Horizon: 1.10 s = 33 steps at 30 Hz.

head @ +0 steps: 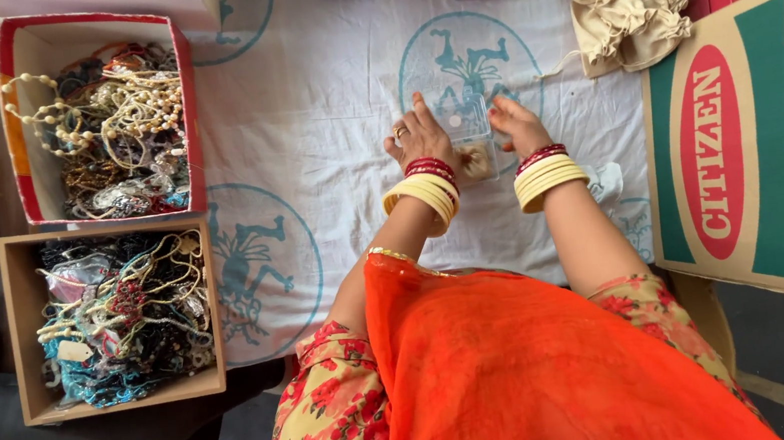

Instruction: The recorder is packaging individual pieces of jewelry into small plastic bags and then into larger cloth pouches.

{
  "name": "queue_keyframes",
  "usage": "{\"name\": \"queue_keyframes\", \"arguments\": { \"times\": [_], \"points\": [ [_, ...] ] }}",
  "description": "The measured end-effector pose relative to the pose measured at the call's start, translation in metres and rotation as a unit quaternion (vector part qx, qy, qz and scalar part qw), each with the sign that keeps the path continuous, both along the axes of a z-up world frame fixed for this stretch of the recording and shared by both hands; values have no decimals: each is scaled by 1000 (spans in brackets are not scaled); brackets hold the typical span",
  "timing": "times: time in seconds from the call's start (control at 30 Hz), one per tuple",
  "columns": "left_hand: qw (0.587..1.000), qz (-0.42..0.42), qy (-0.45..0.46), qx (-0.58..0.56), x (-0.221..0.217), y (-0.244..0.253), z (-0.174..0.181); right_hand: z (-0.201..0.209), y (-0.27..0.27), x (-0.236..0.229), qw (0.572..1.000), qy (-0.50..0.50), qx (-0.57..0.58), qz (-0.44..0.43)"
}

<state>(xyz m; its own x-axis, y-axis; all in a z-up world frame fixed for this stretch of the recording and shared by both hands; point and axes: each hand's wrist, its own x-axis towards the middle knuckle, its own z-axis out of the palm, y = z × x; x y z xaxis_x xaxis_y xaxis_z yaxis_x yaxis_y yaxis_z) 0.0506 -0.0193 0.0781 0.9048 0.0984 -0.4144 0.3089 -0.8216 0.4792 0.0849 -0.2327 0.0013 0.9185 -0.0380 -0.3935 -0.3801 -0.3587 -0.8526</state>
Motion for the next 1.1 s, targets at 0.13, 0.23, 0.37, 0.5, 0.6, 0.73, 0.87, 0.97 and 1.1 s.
{"name": "queue_keyframes", "arguments": {
  "times": [0.13, 0.23, 0.37, 0.5, 0.6, 0.73, 0.87, 0.97, 1.1],
  "points": [
    [994, 45, -61, -76, -17, 9, -19, 2, 2, -5, 954, 80, 262, -123],
    [985, 26, -136, -98, -29, 10, -64, 9, -3, -24, 948, 22, 302, -97],
    [979, -47, -170, -106, -41, 31, -63, 64, 13, -64, 988, -84, 101, 81],
    [951, -160, -234, -121, -45, 56, -71, 66, 22, -86, 906, -269, -207, 254],
    [936, -216, -237, -143, -42, 69, -39, 63, 27, -87, 866, -318, -276, 271],
    [949, -245, -185, -73, -40, 54, -10, 66, 31, -75, 849, -301, -308, 305],
    [943, -273, -169, 87, -48, 18, -26, 58, 19, -52, 862, -227, -279, 358],
    [923, -277, -193, 184, -53, 5, -49, 64, 23, -51, 873, -153, -256, 387],
    [933, -252, -202, 158, -52, 4, -48, 58, 26, -58, 876, -151, -274, 367]
  ]
}}
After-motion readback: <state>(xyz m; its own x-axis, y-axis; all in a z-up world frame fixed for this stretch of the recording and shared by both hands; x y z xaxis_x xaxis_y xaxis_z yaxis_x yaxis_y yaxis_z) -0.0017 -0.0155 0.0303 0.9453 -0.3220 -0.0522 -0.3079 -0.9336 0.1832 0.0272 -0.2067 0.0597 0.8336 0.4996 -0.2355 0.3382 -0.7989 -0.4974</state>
